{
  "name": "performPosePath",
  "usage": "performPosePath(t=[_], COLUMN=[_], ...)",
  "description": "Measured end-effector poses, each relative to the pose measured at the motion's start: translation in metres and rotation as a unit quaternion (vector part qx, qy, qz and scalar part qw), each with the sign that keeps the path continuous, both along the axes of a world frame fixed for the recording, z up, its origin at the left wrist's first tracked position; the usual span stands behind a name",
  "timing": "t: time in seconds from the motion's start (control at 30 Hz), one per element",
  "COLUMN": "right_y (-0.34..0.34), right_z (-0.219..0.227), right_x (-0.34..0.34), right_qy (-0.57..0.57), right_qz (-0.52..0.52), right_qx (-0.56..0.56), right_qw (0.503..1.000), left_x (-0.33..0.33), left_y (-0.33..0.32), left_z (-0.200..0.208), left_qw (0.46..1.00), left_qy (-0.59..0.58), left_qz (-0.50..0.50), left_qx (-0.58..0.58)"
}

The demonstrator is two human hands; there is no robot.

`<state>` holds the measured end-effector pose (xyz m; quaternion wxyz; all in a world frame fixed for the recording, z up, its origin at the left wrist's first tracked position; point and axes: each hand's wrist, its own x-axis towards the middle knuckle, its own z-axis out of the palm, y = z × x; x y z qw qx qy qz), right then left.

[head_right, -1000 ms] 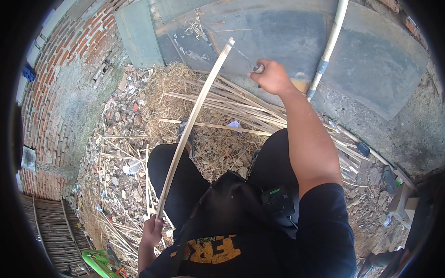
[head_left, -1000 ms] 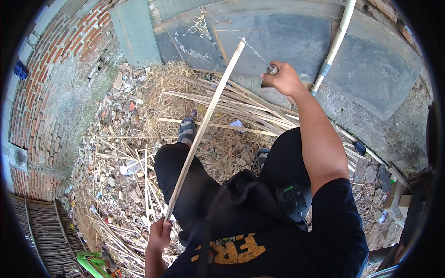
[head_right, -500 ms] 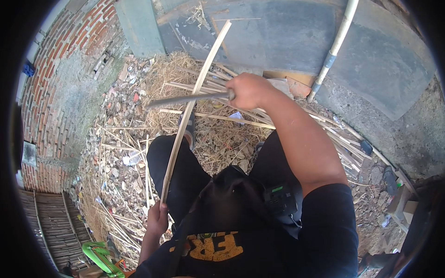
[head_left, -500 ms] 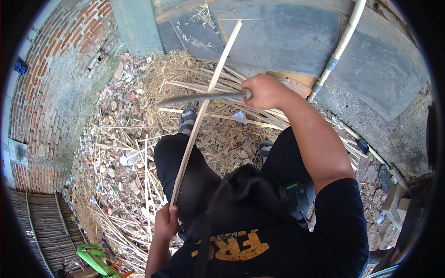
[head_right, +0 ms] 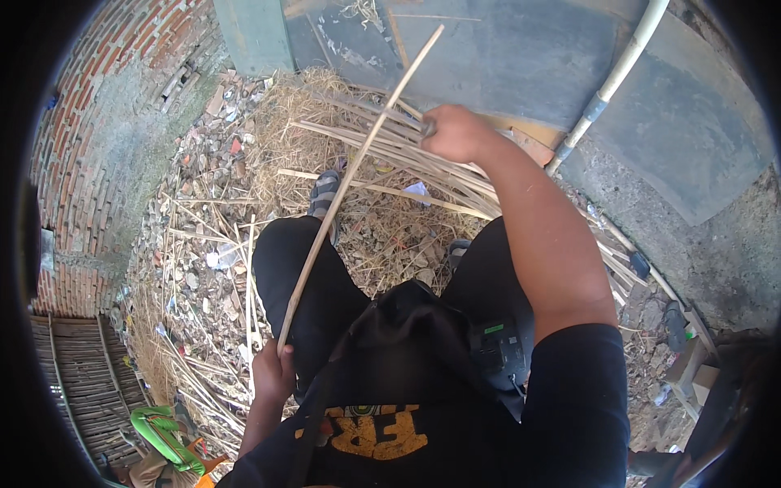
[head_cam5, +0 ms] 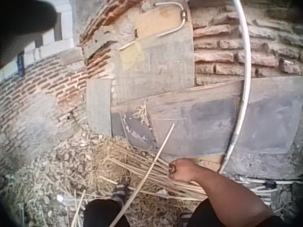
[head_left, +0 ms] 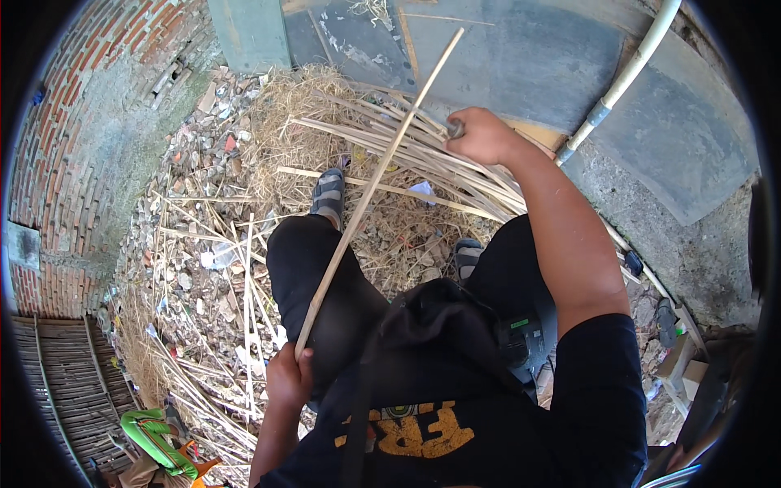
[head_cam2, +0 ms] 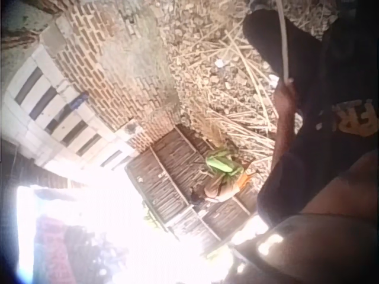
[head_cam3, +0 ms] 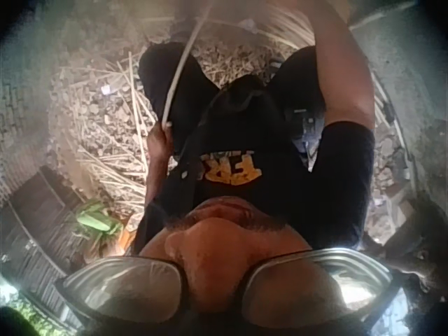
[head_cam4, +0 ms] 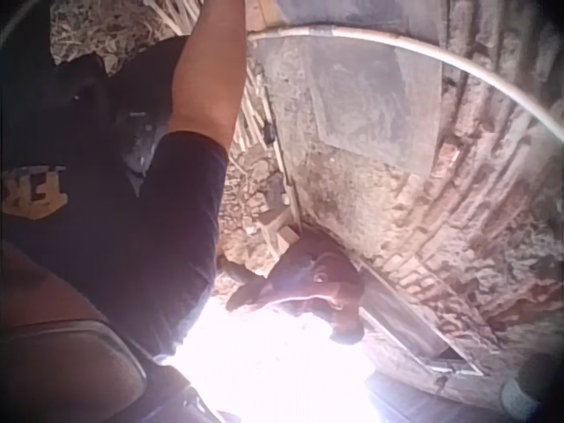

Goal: The person shaves a long bamboo strip using a large knife while sitting on the ground, removing thin shavings to smooth the surface.

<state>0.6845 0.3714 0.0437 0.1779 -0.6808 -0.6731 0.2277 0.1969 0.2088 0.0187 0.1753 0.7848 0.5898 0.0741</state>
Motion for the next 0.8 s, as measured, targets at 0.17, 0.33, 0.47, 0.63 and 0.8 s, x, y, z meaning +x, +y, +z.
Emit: performPosePath(t=[0.17, 0.33, 0.47, 0.63, 0.8], right_y=[-0.011, -0.018, -0.008, -0.016, -0.001], right_z=[0.020, 0.021, 0.009, 0.002, 0.013], right_x=[-0.012, -0.028, 0.008, -0.021, -0.013], right_qy=[-0.026, -0.032, 0.004, -0.030, -0.029], right_qz=[-0.014, 0.047, -0.066, 0.020, -0.008], right_qx=[-0.046, -0.050, -0.047, 0.023, -0.067], right_qw=[0.998, 0.997, 0.997, 0.999, 0.997], left_x=[0.000, -0.008, 0.004, -0.003, 0.001], left_y=[0.000, 0.004, 0.002, 0.005, 0.003], left_z=[0.009, -0.002, 0.011, 0.008, 0.004], left_qw=[1.000, 0.999, 1.000, 0.997, 0.999], left_qy=[-0.005, -0.031, -0.008, -0.037, -0.046], left_qz=[0.008, -0.009, 0.000, 0.003, -0.002], left_qx=[-0.021, -0.032, -0.024, -0.061, -0.026])
